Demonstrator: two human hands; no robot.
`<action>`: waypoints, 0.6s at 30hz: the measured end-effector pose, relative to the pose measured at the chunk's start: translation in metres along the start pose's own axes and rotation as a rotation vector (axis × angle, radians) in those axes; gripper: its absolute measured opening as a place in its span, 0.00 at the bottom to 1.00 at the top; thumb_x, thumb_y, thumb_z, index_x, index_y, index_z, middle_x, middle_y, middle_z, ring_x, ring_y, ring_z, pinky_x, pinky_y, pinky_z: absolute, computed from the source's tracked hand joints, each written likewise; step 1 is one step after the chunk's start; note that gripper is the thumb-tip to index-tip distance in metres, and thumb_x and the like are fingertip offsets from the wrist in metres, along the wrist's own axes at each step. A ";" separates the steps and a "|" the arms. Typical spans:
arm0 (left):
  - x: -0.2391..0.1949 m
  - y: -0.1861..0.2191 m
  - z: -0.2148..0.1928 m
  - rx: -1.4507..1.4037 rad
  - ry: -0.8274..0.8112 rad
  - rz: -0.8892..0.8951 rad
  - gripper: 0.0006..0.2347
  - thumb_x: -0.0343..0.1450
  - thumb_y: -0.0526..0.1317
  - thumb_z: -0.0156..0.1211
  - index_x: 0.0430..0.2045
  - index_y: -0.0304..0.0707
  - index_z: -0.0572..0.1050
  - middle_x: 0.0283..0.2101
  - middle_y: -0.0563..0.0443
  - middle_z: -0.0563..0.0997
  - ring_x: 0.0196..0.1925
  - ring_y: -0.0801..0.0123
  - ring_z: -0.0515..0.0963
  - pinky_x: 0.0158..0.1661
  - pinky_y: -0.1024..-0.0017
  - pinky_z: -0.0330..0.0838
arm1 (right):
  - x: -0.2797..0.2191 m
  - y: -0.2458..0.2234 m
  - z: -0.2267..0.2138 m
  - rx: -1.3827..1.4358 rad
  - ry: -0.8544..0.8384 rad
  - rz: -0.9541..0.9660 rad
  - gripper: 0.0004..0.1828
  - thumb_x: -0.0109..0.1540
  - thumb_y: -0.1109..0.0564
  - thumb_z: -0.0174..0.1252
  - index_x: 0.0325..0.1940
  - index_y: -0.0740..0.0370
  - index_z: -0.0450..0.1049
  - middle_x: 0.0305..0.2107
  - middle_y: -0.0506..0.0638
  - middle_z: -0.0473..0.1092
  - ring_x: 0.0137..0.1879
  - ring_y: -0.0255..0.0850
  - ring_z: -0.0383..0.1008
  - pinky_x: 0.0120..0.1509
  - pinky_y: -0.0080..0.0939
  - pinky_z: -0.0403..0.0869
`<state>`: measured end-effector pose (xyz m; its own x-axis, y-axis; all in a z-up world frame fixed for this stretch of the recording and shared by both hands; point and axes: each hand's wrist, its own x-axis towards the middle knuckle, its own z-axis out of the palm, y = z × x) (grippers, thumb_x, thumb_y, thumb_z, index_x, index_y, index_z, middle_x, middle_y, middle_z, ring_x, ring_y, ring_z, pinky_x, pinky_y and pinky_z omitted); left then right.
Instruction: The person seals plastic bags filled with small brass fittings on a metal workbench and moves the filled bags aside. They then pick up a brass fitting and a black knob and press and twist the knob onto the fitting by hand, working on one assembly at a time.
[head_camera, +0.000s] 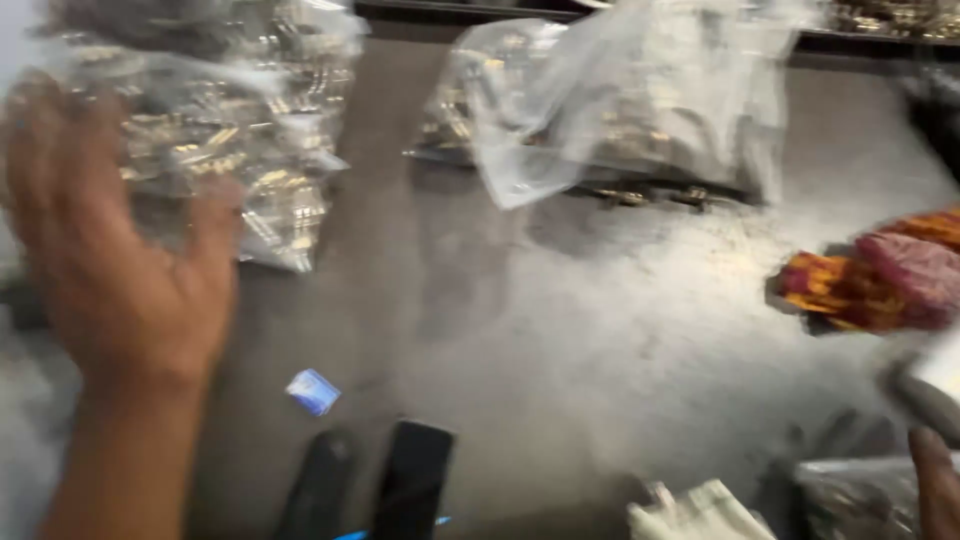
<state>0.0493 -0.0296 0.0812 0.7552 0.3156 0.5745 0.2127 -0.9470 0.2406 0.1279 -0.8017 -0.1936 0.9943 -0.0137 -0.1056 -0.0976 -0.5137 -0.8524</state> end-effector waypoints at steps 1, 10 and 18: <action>-0.013 0.036 0.006 -0.093 -0.072 0.051 0.24 0.75 0.42 0.68 0.63 0.29 0.68 0.71 0.29 0.67 0.74 0.36 0.65 0.72 0.50 0.58 | -0.015 0.042 -0.022 -0.049 0.073 0.046 0.33 0.65 0.53 0.64 0.70 0.68 0.62 0.49 0.62 0.72 0.46 0.47 0.74 0.44 0.46 0.74; -0.182 0.198 0.079 -0.560 -0.780 0.040 0.18 0.65 0.46 0.69 0.49 0.46 0.79 0.58 0.45 0.78 0.58 0.49 0.76 0.54 0.56 0.70 | -0.044 -0.101 -0.002 -0.458 0.213 0.385 0.47 0.58 0.42 0.73 0.69 0.75 0.62 0.39 0.69 0.76 0.37 0.55 0.79 0.38 0.51 0.77; -0.208 0.242 0.061 -0.669 -1.310 -0.327 0.24 0.67 0.49 0.64 0.58 0.46 0.72 0.52 0.49 0.81 0.51 0.56 0.81 0.52 0.64 0.74 | -0.063 -0.167 0.053 -0.737 -0.037 0.424 0.52 0.53 0.32 0.69 0.71 0.68 0.67 0.51 0.68 0.75 0.56 0.58 0.77 0.59 0.54 0.75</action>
<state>-0.0186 -0.3277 -0.0273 0.8123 -0.1150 -0.5718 0.4356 -0.5324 0.7258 0.0796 -0.6698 -0.0720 0.8765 -0.3099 -0.3684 -0.3964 -0.8988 -0.1872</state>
